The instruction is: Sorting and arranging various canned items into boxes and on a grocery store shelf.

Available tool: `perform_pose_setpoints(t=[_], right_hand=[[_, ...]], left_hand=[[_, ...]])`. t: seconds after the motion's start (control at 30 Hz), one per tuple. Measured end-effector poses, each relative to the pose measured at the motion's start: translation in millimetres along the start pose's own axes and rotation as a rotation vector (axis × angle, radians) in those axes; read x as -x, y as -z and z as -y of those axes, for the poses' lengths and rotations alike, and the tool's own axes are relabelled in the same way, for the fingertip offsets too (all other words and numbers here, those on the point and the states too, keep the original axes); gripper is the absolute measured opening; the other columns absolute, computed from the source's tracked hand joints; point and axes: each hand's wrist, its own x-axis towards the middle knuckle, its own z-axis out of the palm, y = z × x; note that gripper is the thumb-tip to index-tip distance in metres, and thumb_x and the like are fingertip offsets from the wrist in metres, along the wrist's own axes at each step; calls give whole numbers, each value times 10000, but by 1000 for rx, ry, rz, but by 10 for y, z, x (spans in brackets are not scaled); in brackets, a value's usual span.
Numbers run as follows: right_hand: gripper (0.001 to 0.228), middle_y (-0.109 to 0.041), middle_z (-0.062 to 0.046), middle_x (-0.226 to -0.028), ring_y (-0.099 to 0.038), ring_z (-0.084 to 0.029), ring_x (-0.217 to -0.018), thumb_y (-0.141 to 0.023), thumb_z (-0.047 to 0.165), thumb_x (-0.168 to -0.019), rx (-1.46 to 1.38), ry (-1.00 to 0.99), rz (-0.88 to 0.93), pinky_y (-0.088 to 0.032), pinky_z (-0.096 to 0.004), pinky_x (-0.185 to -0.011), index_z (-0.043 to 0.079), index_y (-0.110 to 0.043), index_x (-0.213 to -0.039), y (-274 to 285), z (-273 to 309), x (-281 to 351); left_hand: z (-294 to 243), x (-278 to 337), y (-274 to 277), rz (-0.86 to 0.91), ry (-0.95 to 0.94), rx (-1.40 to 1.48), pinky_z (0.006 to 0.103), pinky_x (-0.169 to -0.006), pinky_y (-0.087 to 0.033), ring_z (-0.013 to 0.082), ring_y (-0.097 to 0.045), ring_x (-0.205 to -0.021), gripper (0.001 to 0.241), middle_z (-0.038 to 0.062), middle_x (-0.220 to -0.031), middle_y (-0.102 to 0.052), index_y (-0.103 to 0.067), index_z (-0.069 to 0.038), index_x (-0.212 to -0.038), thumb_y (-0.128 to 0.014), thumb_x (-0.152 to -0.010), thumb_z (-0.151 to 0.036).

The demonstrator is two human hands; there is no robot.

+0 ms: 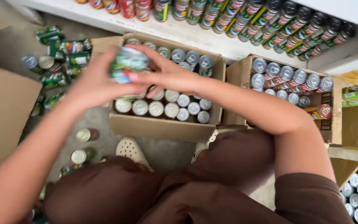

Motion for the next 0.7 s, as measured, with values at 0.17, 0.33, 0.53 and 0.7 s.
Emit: perform_pose_setpoints(t=[0.17, 0.33, 0.53, 0.7], right_hand=[[760, -585, -64, -1329, -745, -174, -875, -741, 527, -805, -283, -303, -208, -685, -324, -744, 212, -524, -1462, 808, -829, -102], [566, -747, -36, -1128, -762, -174, -892, -642, 561, -896, -508, -422, -300, -655, -332, -735, 160, -575, -1289, 1452, -1387, 18], [727, -685, -46, -1246, -716, -128, -1014, -711, 518, -833, -179, -454, -397, -601, -291, -639, 140, -508, -1420, 1749, -1832, 289], [805, -679, -78, -1240, -688, -177, -996, -788, 440, -811, 121, -417, -364, -579, -309, -635, 95, -465, -1463, 1781, -2033, 310]], left_hand=[[213, -851, -1055, 185, 155, 584, 392, -1012, -493, 275, -575, -1247, 899, 206, -1361, -545, -381, 44, -1423, -777, -851, -524], [564, -1320, -1773, 395, 525, 1234, 467, -787, -597, 252, -655, -1013, 479, 118, -1193, -605, -543, -124, -1291, -613, -885, -369], [458, -1263, -1895, 218, 504, 798, 467, -770, -605, 215, -670, -1045, 591, 48, -1231, -603, -477, -193, -1307, -787, -809, -268], [840, -1201, -2187, 123, 162, 650, 369, -894, -565, 188, -659, -1070, 610, 75, -1193, -645, -490, -94, -1323, -860, -852, -214]])
